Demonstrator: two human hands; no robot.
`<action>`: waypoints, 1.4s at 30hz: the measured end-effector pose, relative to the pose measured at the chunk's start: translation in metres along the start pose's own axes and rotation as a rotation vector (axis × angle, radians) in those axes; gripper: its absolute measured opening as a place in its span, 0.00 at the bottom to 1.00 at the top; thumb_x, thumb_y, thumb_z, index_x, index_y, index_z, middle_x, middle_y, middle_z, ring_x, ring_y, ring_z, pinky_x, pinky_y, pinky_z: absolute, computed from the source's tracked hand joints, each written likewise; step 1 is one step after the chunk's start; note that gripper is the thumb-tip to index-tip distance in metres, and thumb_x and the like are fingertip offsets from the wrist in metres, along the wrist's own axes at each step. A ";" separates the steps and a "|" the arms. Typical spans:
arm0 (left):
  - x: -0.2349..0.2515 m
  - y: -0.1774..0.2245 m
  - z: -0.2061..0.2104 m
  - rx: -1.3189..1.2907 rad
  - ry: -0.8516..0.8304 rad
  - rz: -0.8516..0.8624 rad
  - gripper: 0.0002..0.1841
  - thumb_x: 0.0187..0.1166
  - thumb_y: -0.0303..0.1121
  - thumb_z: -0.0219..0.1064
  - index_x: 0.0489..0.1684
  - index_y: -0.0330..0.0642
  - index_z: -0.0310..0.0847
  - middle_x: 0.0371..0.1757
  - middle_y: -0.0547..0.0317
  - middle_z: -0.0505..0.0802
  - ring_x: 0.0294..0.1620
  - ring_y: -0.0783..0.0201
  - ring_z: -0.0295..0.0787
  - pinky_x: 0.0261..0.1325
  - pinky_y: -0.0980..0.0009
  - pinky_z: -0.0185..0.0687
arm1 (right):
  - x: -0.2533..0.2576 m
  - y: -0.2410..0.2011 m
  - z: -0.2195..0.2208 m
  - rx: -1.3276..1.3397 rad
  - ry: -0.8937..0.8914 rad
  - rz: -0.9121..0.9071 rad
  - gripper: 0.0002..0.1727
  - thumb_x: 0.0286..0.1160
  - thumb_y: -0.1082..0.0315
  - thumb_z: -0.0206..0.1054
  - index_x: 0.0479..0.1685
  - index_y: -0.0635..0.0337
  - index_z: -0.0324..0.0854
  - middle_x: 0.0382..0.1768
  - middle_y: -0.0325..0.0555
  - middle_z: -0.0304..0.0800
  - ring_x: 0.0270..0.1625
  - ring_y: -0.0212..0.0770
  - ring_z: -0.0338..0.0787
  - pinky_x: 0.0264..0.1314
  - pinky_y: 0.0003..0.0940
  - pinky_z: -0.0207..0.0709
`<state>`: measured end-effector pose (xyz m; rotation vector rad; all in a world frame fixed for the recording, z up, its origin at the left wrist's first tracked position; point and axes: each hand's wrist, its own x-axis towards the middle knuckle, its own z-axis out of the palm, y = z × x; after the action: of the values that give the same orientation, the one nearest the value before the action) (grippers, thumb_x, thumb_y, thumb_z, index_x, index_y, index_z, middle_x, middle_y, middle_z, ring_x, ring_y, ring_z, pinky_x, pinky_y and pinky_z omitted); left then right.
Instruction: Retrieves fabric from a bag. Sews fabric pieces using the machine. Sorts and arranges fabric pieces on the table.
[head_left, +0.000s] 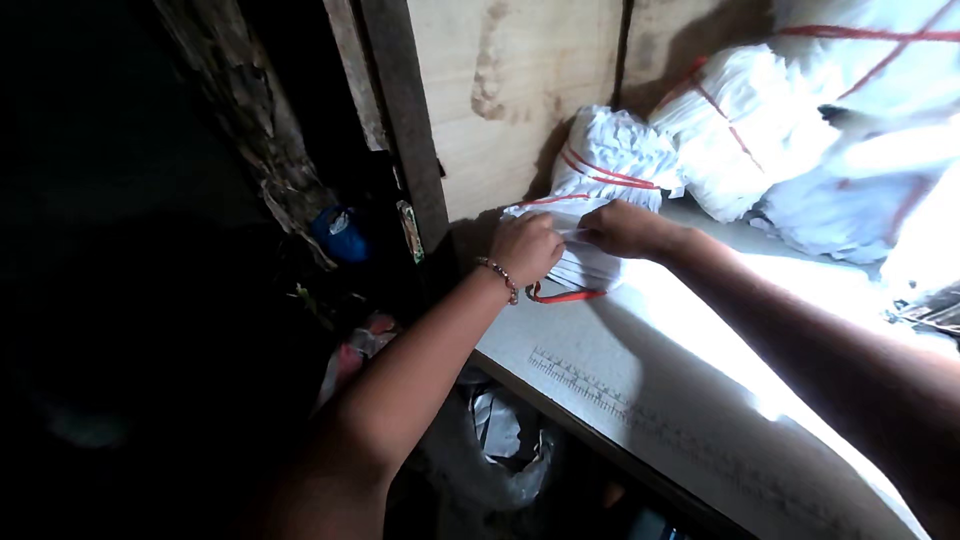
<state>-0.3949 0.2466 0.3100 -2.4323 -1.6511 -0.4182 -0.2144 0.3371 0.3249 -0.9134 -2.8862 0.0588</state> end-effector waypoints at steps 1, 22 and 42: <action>0.003 0.001 0.000 0.047 -0.011 0.011 0.16 0.88 0.31 0.58 0.47 0.29 0.91 0.58 0.36 0.90 0.67 0.38 0.84 0.69 0.41 0.73 | -0.001 -0.001 0.001 -0.010 -0.011 -0.009 0.15 0.88 0.70 0.59 0.55 0.73 0.86 0.50 0.68 0.91 0.59 0.67 0.89 0.67 0.62 0.75; -0.002 0.062 0.007 -1.654 0.573 -0.775 0.26 0.90 0.25 0.50 0.87 0.34 0.53 0.78 0.39 0.72 0.69 0.55 0.76 0.71 0.65 0.73 | -0.012 -0.039 -0.013 0.033 0.030 0.245 0.18 0.90 0.73 0.49 0.70 0.74 0.72 0.55 0.75 0.85 0.61 0.75 0.86 0.61 0.68 0.76; -0.092 0.133 -0.007 -0.562 -0.240 -0.347 0.15 0.80 0.19 0.63 0.61 0.18 0.80 0.65 0.30 0.87 0.72 0.47 0.80 0.80 0.55 0.65 | -0.170 -0.101 -0.113 0.116 0.602 0.049 0.32 0.85 0.50 0.61 0.80 0.62 0.72 0.65 0.60 0.88 0.64 0.57 0.90 0.68 0.58 0.79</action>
<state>-0.3040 0.1139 0.2890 -2.6447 -2.3404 -0.7539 -0.1200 0.1569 0.4282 -0.8085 -2.2806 -0.0386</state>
